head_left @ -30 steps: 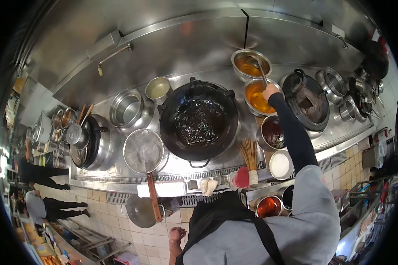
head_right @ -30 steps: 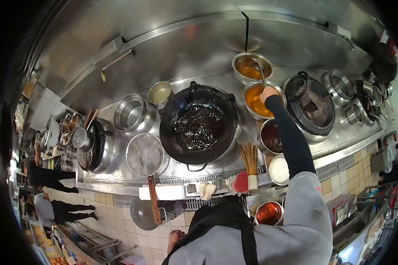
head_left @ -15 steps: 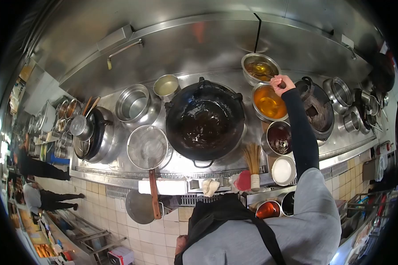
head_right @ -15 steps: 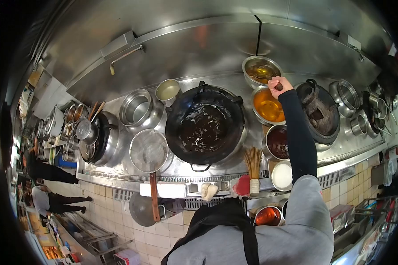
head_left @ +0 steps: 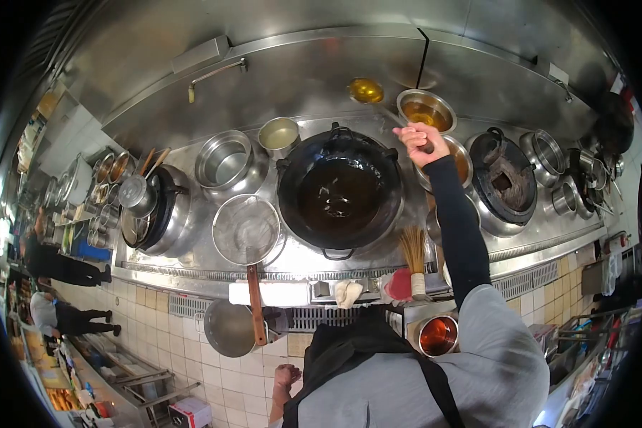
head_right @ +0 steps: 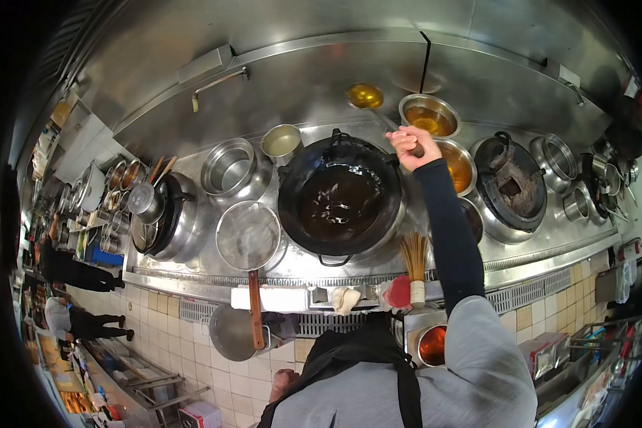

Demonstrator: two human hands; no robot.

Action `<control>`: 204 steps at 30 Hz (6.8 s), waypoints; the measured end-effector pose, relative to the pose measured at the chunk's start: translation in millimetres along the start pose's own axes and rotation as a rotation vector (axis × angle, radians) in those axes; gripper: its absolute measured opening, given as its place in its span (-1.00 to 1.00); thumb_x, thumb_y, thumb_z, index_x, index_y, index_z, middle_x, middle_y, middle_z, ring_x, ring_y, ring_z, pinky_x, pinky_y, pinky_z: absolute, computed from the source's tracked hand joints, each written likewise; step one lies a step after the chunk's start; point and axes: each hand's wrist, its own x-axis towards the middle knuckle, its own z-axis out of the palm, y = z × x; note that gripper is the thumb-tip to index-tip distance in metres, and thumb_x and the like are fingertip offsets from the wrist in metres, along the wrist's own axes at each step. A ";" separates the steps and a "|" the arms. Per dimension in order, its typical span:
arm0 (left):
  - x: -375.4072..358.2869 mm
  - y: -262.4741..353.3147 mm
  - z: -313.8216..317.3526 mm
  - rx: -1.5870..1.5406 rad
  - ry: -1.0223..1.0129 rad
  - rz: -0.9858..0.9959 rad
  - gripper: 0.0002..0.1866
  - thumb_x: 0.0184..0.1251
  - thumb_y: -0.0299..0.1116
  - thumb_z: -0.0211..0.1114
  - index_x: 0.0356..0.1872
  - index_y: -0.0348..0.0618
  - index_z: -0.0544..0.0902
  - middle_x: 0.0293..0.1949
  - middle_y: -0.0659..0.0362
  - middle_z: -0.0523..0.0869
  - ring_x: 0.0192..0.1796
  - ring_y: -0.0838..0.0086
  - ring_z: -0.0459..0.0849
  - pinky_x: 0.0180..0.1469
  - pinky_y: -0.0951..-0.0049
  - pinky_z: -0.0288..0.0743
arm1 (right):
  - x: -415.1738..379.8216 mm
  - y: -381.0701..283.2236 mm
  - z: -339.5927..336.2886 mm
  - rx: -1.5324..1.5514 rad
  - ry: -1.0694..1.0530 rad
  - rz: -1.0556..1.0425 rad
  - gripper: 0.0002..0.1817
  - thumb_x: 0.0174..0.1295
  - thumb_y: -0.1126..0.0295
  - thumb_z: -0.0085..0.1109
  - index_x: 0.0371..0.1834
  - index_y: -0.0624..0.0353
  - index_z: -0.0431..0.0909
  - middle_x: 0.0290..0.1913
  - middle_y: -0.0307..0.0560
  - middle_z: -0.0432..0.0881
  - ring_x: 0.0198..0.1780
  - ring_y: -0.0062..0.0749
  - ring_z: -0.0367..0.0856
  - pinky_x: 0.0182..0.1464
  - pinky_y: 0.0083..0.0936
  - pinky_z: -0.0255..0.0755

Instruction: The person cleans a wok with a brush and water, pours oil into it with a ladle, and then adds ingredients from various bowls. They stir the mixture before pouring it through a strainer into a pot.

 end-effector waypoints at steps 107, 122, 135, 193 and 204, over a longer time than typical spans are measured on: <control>-29.7 50.7 3.4 0.732 -0.163 0.190 -0.83 0.27 -0.48 0.11 -0.19 -0.37 0.56 -0.31 -0.07 0.70 -0.27 0.24 0.72 -0.20 0.30 0.65 | 0.8 -117.7 -107.4 -2.655 1.152 -0.455 -0.77 0.12 0.37 0.10 -0.43 0.38 0.57 -0.28 0.31 0.68 -0.20 0.08 0.69 -0.16 -0.11 0.54; 19.1 -66.6 -21.5 1.207 -0.108 0.621 -0.81 0.26 -0.34 0.12 -0.29 -0.17 0.68 -0.31 -0.10 0.73 -0.22 0.15 0.73 -0.21 0.14 0.60 | -20.8 -152.6 -55.5 -0.047 0.294 -0.274 -0.84 0.29 0.57 -0.12 -0.45 0.21 0.20 -0.50 -0.18 0.31 -0.57 -0.52 0.30 -0.52 -0.62 0.30; 66.8 -36.5 -51.9 -0.266 -0.333 -0.048 -0.72 0.37 -0.46 0.01 0.04 -0.35 0.40 -0.13 -0.26 0.66 -0.11 -0.08 0.71 -0.06 0.04 0.66 | -17.3 -35.3 5.2 -0.200 0.069 -0.081 -0.67 0.32 0.52 0.05 -0.01 0.55 0.21 -0.40 -0.15 0.37 -0.56 -0.63 0.37 -0.60 -0.77 0.30; -16.9 -8.0 35.0 0.538 0.002 0.179 -0.85 0.24 -0.42 0.13 -0.32 -0.22 0.65 -0.41 0.02 0.73 -0.35 0.24 0.72 -0.34 0.29 0.59 | -28.5 -158.6 -63.9 -0.138 0.272 -0.272 -0.83 0.26 0.60 0.02 -0.24 0.43 0.22 -0.44 -0.16 0.34 -0.58 -0.60 0.36 -0.55 -0.74 0.33; 5.7 10.0 25.4 -0.014 0.010 -0.021 -0.77 0.32 -0.43 0.05 -0.10 -0.37 0.47 -0.26 -0.11 0.68 -0.27 0.13 0.71 -0.19 0.14 0.69 | -17.5 -39.7 -11.1 -0.172 0.077 -0.092 -0.68 0.31 0.51 0.06 -0.04 0.55 0.23 -0.39 -0.14 0.39 -0.54 -0.65 0.38 -0.57 -0.76 0.30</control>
